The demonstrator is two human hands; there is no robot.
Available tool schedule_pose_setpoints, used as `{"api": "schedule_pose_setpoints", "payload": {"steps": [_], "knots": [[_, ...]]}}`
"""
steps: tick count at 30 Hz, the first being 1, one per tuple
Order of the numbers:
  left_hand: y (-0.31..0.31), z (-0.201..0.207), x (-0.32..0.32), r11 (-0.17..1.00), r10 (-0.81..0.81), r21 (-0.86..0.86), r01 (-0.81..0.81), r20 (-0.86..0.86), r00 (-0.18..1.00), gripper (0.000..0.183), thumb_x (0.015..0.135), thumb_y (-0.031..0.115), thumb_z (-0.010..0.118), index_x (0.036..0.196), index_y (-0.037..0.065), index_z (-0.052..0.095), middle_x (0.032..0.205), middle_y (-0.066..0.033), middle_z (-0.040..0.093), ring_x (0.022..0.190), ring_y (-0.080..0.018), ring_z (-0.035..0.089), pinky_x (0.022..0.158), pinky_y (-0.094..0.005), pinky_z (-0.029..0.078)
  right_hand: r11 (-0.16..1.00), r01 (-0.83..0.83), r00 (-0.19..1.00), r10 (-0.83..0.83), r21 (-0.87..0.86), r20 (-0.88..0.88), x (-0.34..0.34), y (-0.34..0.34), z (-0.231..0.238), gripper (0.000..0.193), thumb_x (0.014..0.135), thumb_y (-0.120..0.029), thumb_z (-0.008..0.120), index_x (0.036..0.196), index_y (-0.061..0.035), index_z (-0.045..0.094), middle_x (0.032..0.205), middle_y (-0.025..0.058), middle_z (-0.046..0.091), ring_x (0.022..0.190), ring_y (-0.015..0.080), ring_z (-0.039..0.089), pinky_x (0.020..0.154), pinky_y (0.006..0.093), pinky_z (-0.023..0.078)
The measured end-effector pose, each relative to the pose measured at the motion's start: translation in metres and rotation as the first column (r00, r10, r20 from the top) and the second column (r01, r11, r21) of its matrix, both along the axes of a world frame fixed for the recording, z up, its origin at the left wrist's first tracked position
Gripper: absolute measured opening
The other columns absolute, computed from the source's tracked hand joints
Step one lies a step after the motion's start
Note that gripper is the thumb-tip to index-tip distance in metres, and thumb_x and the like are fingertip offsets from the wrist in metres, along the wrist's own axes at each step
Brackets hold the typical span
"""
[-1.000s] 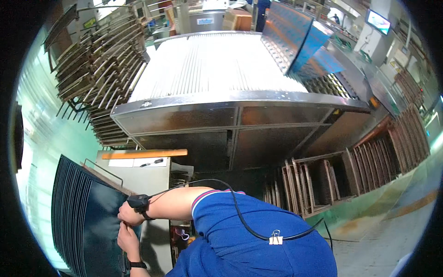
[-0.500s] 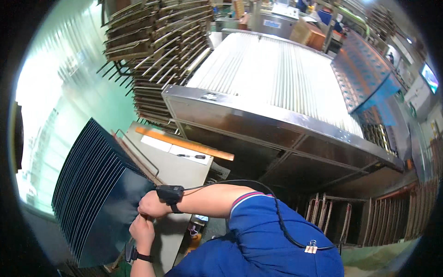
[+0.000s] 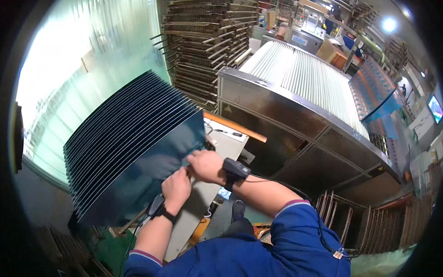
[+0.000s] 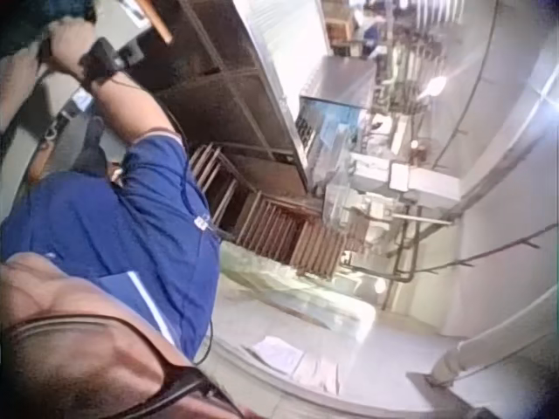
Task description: Moving PCB panels from a conveyor belt and placing them into a vertical sorting rack.
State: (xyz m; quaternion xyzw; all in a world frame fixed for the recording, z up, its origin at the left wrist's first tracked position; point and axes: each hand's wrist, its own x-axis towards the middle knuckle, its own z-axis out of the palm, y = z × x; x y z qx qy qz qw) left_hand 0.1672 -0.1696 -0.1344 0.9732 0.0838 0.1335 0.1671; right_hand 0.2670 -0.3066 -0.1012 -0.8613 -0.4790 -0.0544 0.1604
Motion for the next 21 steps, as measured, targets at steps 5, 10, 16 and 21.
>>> {"api": "schedule_pose_setpoints", "payload": {"steps": [5,10,16,21], "knots": [[0.003,-0.005,0.007,0.999,-0.017,-0.048,0.017,0.002,1.000,0.016,0.091,0.021,0.052,0.097,0.010,0.061,0.088,-0.0142,0.070,0.078,-0.0378,0.067,0.067,-0.0512,0.053,0.965,0.258,0.965,-0.260,0.044,0.037,-0.020,0.010,-0.003,0.029,0.091,-0.033,0.059,0.082,-0.0055,0.061,0.079,0.0144,0.064,0.078,0.0339,0.066,0.070,0.0446,0.053],[0.022,-0.004,-0.015,0.953,-0.165,-0.212,0.217,0.238,0.957,0.025,0.088,0.016,0.058,0.110,0.006,0.060,0.108,-0.0172,0.065,0.098,-0.0373,0.063,0.084,-0.0477,0.051,0.937,0.346,0.938,-0.346,0.042,-0.010,-0.027,0.028,-0.012,0.032,0.095,-0.032,0.055,0.081,-0.0038,0.060,0.079,0.0175,0.066,0.075,0.0363,0.067,0.068,0.0461,0.054],[0.042,0.011,-0.143,0.762,-0.300,-0.442,0.472,0.405,0.864,0.021,0.085,0.008,0.063,0.106,0.004,0.065,0.109,-0.0162,0.064,0.104,-0.0342,0.061,0.092,-0.0418,0.048,0.923,0.385,0.923,-0.385,0.025,0.009,-0.041,0.019,-0.003,0.032,0.096,-0.034,0.056,0.084,-0.0044,0.059,0.080,0.0169,0.066,0.076,0.0355,0.067,0.069,0.0469,0.054],[0.101,-0.004,-0.267,0.768,-0.204,-0.573,0.288,0.207,0.957,0.014,0.085,0.006,0.065,0.098,0.002,0.068,0.096,-0.0151,0.069,0.089,-0.0302,0.068,0.081,-0.0364,0.054,0.898,0.438,0.899,-0.438,0.039,-0.004,-0.048,0.032,-0.017,0.033,0.096,-0.033,0.055,0.084,-0.0032,0.057,0.076,0.0194,0.065,0.076,0.0381,0.066,0.070,0.0493,0.053]]}}
